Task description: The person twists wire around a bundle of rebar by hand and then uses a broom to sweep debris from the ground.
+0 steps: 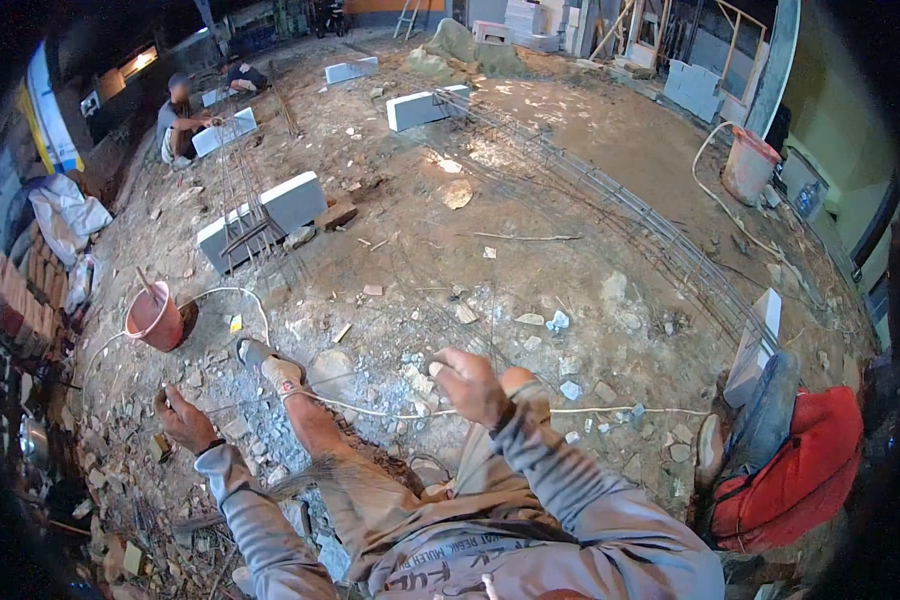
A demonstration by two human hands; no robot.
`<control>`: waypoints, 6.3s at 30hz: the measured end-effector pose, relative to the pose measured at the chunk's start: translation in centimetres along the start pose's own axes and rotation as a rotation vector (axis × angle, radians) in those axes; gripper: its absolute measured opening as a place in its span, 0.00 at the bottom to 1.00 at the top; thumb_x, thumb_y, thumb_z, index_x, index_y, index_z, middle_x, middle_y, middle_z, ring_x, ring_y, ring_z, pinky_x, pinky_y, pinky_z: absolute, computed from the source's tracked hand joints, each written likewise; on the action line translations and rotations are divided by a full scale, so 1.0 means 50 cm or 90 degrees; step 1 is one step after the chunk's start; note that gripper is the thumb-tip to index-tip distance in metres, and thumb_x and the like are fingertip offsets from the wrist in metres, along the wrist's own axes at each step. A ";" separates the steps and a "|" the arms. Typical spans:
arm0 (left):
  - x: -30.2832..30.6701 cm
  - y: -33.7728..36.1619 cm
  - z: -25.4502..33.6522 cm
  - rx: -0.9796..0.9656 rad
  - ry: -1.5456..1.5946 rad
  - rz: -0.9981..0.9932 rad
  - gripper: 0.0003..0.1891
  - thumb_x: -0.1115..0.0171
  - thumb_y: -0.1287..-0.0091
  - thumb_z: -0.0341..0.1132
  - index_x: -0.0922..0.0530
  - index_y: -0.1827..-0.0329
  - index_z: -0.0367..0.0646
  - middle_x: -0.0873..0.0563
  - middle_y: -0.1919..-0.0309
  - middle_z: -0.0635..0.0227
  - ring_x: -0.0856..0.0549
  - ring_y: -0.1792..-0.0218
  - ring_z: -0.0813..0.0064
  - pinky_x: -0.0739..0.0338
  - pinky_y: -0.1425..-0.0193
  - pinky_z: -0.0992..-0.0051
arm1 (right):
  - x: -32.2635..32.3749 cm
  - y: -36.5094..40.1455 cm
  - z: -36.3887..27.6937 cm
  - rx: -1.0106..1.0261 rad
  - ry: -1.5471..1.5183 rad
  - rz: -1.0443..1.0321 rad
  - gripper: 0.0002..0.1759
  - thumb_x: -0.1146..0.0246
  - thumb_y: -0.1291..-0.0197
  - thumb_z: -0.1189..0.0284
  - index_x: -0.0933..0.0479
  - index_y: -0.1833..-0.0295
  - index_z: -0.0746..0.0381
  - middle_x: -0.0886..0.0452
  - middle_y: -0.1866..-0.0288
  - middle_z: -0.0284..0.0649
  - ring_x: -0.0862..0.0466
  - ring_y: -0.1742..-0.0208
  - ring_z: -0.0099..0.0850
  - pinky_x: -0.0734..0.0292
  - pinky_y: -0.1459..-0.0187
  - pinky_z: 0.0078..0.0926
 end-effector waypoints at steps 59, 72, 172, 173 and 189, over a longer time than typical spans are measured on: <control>0.114 -0.054 -0.203 0.201 0.111 0.048 0.13 0.45 0.32 0.43 0.26 0.67 0.41 0.32 0.85 0.78 0.36 0.85 0.87 0.44 0.84 0.81 | -0.050 0.223 0.186 0.088 0.394 -0.540 0.12 0.45 0.46 0.69 0.24 0.57 0.62 0.20 0.66 0.46 0.20 0.67 0.43 0.25 0.64 0.39; 0.171 -0.066 -0.265 0.046 -0.068 0.136 0.16 0.43 0.35 0.40 0.24 0.72 0.34 0.24 0.80 0.66 0.28 0.75 0.73 0.33 0.70 0.71 | 0.100 0.116 0.075 -0.088 0.126 -0.093 0.08 0.40 0.47 0.75 0.25 0.61 0.64 0.22 0.61 0.48 0.20 0.64 0.37 0.25 0.58 0.32; 0.415 -0.013 -0.413 0.372 -0.072 0.262 0.16 0.54 0.37 0.30 0.33 0.46 0.36 0.18 0.70 0.55 0.15 0.72 0.66 0.19 0.70 0.73 | 0.244 0.232 -0.083 0.032 0.045 -0.552 0.16 0.38 0.47 0.67 0.23 0.55 0.64 0.23 0.74 0.41 0.20 0.72 0.38 0.25 0.68 0.33; 0.404 -0.009 -0.404 0.371 -0.046 0.247 0.19 0.56 0.36 0.29 0.36 0.42 0.37 0.17 0.70 0.54 0.15 0.74 0.65 0.20 0.73 0.72 | 0.262 0.227 -0.084 0.053 -0.009 -0.478 0.18 0.37 0.48 0.67 0.24 0.54 0.65 0.24 0.77 0.40 0.20 0.73 0.37 0.25 0.70 0.33; 0.418 0.000 -0.339 0.229 -0.507 0.106 0.19 0.49 0.36 0.46 0.22 0.58 0.37 0.16 0.66 0.55 0.18 0.63 0.60 0.28 0.57 0.63 | 0.228 0.277 0.076 -0.478 0.221 -0.721 0.10 0.39 0.45 0.69 0.21 0.60 0.63 0.19 0.67 0.41 0.19 0.63 0.37 0.26 0.60 0.32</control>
Point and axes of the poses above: each hand's wrist, its own y-axis away from the middle knuckle, its own x-axis out of the back of the hand, z = x × y, the point moved 6 cm from there along -y, towards the middle knuckle
